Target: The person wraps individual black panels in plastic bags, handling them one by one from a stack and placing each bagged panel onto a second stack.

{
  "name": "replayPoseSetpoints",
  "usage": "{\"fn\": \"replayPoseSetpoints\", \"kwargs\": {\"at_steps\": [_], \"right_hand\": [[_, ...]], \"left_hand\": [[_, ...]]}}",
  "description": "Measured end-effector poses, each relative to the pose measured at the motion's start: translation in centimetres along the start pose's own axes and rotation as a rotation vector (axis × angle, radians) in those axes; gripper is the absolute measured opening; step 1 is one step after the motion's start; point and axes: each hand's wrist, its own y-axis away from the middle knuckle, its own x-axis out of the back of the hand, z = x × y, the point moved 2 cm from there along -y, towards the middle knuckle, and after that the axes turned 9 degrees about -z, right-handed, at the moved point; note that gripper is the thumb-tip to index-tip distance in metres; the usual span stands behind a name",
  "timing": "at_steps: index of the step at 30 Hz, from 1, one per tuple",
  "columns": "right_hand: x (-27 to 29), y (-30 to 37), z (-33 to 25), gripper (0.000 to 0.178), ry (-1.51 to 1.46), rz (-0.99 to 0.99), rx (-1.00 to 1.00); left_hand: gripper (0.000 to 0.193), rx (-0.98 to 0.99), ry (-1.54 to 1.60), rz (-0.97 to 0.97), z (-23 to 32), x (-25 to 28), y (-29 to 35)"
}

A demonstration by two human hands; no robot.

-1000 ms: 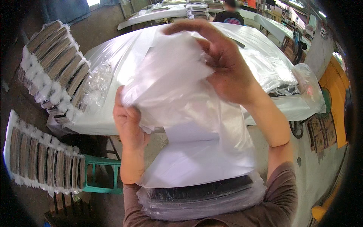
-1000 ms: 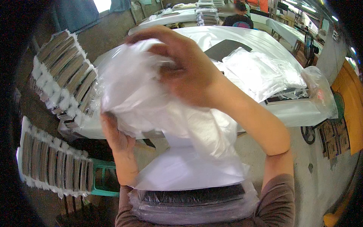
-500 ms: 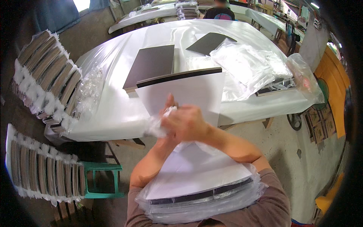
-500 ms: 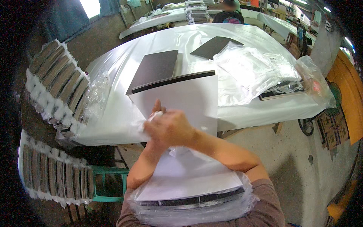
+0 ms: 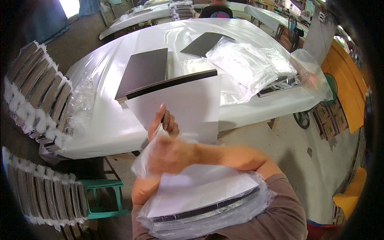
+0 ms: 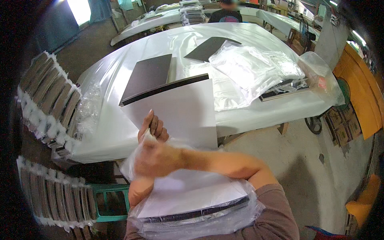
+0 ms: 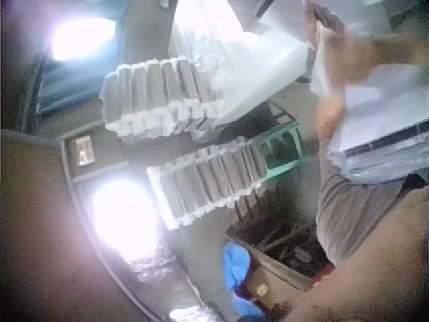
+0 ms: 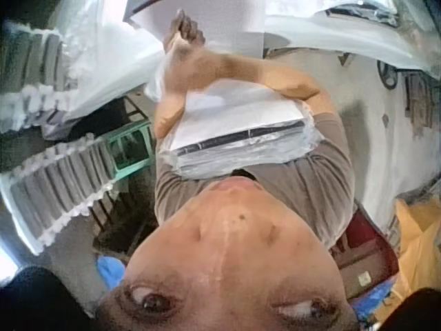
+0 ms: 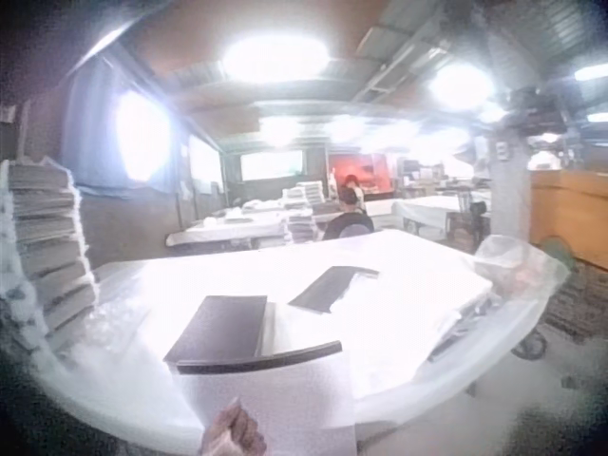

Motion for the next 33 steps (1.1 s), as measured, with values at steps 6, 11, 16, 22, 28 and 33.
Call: {"fn": "replayPoseSetpoints", "kwargs": {"at_steps": [6,11,16,22,28,33], "right_hand": [[1.8,5.0,7.2,0.017,-0.688,0.041,-1.008],[1.4,5.6,6.8,0.015,-0.991,0.247,-1.053],[3.6,4.7,6.7,0.023,-0.428,0.102,-0.798],[5.9,2.6,7.5,0.032,-0.749,0.109,-0.821],[5.3,3.2,5.9,0.025,-0.301,-0.135,-0.690],[3.0,2.5,3.5,0.053,-0.103,-0.156,-0.539]], "left_hand": [[0.051,0.257,-0.446,0.718,-0.8,-7.8,-0.4],[0.058,0.201,-0.083,0.655,1.0,-6.1,0.9],[0.046,0.491,-0.639,0.599,-0.8,-6.0,0.0],[0.040,0.396,-0.612,0.635,-1.1,-5.3,0.2],[0.046,0.234,-0.250,0.577,-1.5,-6.8,-0.8],[0.043,0.056,-0.307,0.657,-2.1,-5.7,-0.7]]}}
